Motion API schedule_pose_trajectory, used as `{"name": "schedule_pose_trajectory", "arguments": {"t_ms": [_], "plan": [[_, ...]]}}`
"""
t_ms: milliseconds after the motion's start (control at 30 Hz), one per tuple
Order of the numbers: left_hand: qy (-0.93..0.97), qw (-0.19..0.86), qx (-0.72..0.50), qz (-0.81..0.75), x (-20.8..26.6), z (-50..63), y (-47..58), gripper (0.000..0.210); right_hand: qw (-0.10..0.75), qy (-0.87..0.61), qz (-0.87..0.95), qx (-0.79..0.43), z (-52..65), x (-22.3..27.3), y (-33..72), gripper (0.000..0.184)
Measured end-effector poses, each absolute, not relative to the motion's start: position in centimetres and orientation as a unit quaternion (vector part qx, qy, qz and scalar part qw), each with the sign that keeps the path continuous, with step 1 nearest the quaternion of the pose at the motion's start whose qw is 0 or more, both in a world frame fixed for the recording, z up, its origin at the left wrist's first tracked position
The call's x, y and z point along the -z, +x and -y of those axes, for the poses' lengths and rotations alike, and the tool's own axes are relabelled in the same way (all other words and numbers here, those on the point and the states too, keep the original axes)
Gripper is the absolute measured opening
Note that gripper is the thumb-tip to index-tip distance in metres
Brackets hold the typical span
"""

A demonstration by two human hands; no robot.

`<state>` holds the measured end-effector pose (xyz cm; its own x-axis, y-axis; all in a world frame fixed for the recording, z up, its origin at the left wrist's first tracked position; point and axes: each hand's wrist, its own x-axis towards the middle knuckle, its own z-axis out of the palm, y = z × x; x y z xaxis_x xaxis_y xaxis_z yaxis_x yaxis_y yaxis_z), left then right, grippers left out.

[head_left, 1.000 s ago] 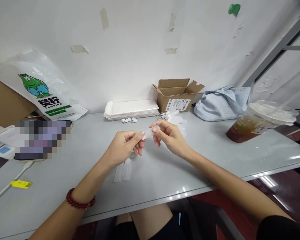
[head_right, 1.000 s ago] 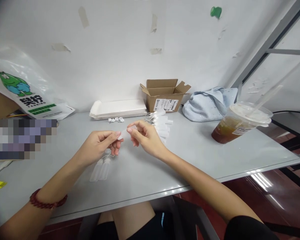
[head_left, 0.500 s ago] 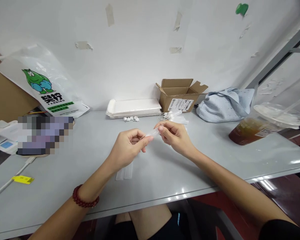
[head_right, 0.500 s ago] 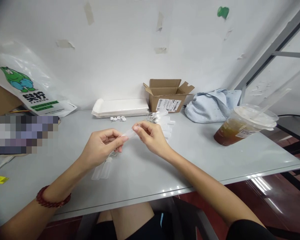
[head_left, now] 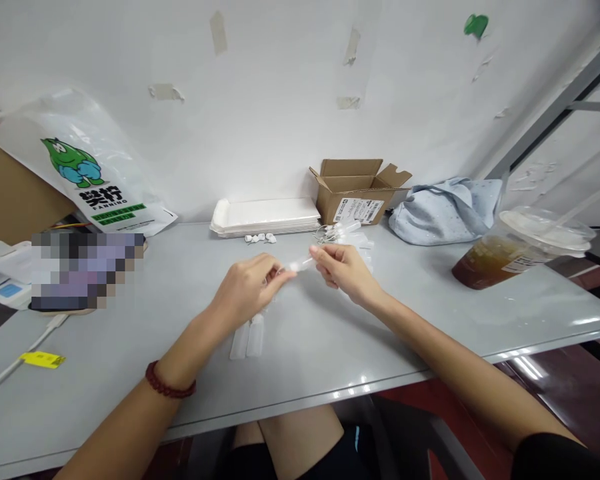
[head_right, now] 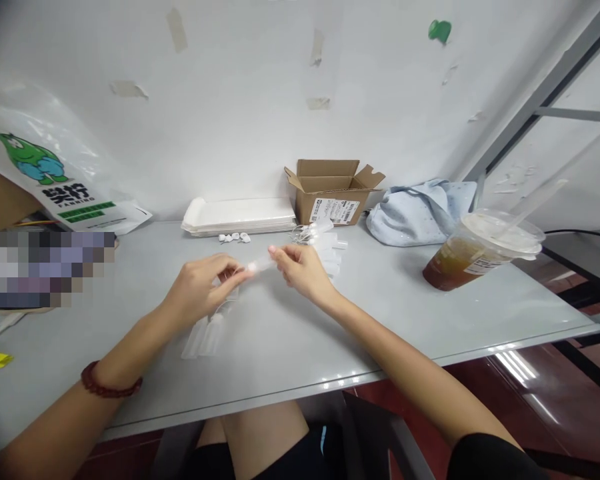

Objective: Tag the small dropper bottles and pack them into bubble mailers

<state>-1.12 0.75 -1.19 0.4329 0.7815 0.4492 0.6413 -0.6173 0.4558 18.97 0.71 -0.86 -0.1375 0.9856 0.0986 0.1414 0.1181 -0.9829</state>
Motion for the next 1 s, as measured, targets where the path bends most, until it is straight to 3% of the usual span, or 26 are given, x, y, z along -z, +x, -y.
{"name": "schedule_pose_trajectory", "arguments": {"t_ms": [167,300,500,767,1000], "plan": [[0.764,0.118,-0.338,-0.537,2.3,-4.2,-3.8,0.033,0.537,-0.512,0.635,-0.216,-2.9,0.3,22.4,0.035],[0.756,0.086,-0.353,-0.544,4.0,-7.0,-5.3,0.028,0.508,-0.557,0.648,-0.105,-4.7,0.0,25.6,0.027],[0.795,0.066,-0.338,-0.499,5.9,-9.3,-5.7,0.039,0.469,-0.586,0.654,-0.097,-5.9,-0.1,28.1,0.026],[0.819,0.029,-0.304,-0.486,7.0,-10.0,-5.9,0.037,0.457,-0.591,0.662,-0.062,-6.6,0.5,29.0,0.026],[0.806,0.044,-0.316,-0.498,7.3,-10.2,-6.0,0.035,0.396,-0.6,0.689,-0.088,-6.7,0.7,29.3,0.028]]}}
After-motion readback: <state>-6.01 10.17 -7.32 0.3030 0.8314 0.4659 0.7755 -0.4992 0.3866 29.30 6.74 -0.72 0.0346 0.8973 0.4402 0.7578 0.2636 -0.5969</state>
